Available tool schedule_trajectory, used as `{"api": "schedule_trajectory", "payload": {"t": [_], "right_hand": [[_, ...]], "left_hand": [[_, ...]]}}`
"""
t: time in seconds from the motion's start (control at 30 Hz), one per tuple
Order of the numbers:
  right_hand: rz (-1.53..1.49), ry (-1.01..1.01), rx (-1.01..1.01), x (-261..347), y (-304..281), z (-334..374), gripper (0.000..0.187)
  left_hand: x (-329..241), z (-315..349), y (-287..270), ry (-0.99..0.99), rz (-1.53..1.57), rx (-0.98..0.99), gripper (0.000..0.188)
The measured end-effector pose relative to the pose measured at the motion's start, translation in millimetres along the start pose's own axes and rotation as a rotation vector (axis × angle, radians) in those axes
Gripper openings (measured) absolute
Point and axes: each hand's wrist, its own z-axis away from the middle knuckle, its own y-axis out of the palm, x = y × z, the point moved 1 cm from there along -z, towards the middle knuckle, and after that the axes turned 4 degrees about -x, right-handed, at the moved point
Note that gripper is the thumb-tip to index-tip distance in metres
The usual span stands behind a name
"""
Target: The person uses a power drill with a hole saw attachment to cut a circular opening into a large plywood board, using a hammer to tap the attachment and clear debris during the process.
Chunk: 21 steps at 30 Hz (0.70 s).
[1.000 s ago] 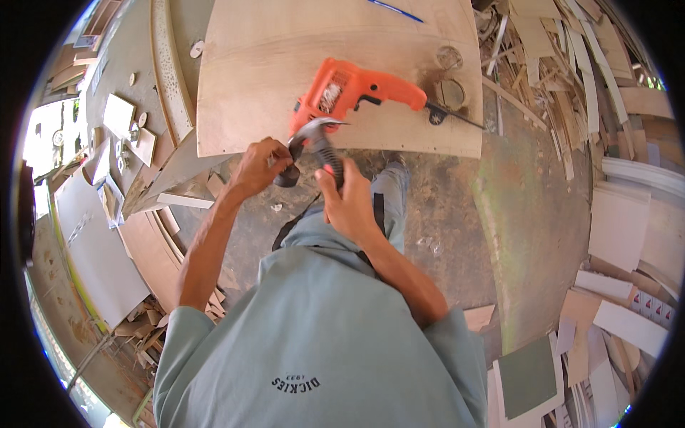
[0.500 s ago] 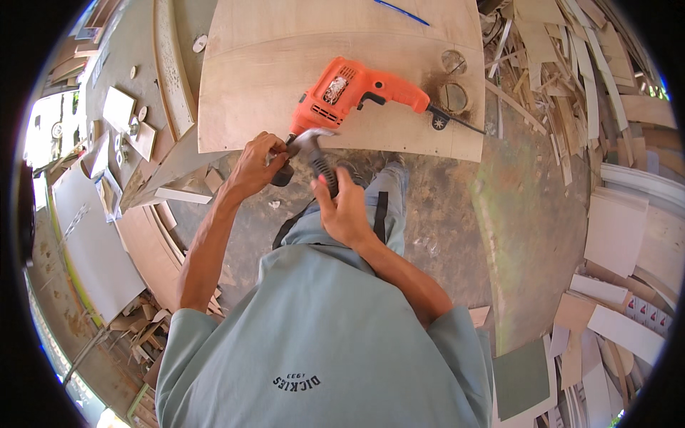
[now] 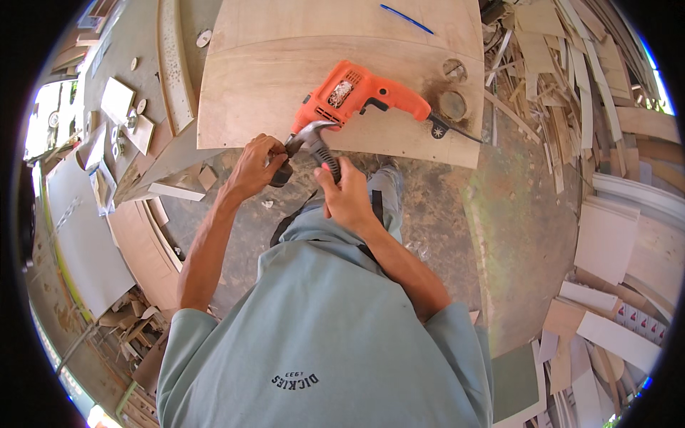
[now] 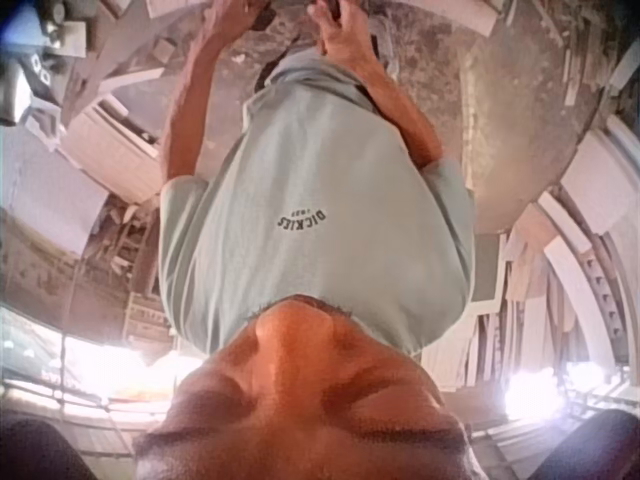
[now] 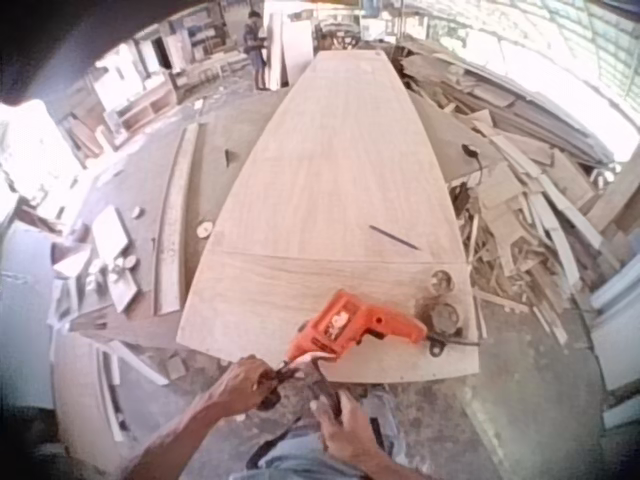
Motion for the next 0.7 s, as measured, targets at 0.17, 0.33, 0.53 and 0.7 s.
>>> {"api": "schedule_trajectory", "payload": {"t": [0.17,0.33,0.53,0.7], "right_hand": [[0.02,-0.08,-0.065,-8.2,9.9,4.9,0.029],[-0.074,-0.042,-0.045,0.1,9.3,7.7,0.029],[0.04,-0.086,0.007,13.8,-0.8,2.5,0.026],[0.227,-0.578,-0.17,56.2,-14.1,-48.4,0.024]], "left_hand": [[-5.4,-2.7,-3.2,0.035,0.042,0.001,0.009],[-4.7,2.1,0.3,0.018,0.021,0.035,0.009],[0.5,6.7,-0.2,0.015,0.001,-0.004,0.008],[-13.5,2.2,1.9,-0.049,0.036,-0.085,0.009]]}}
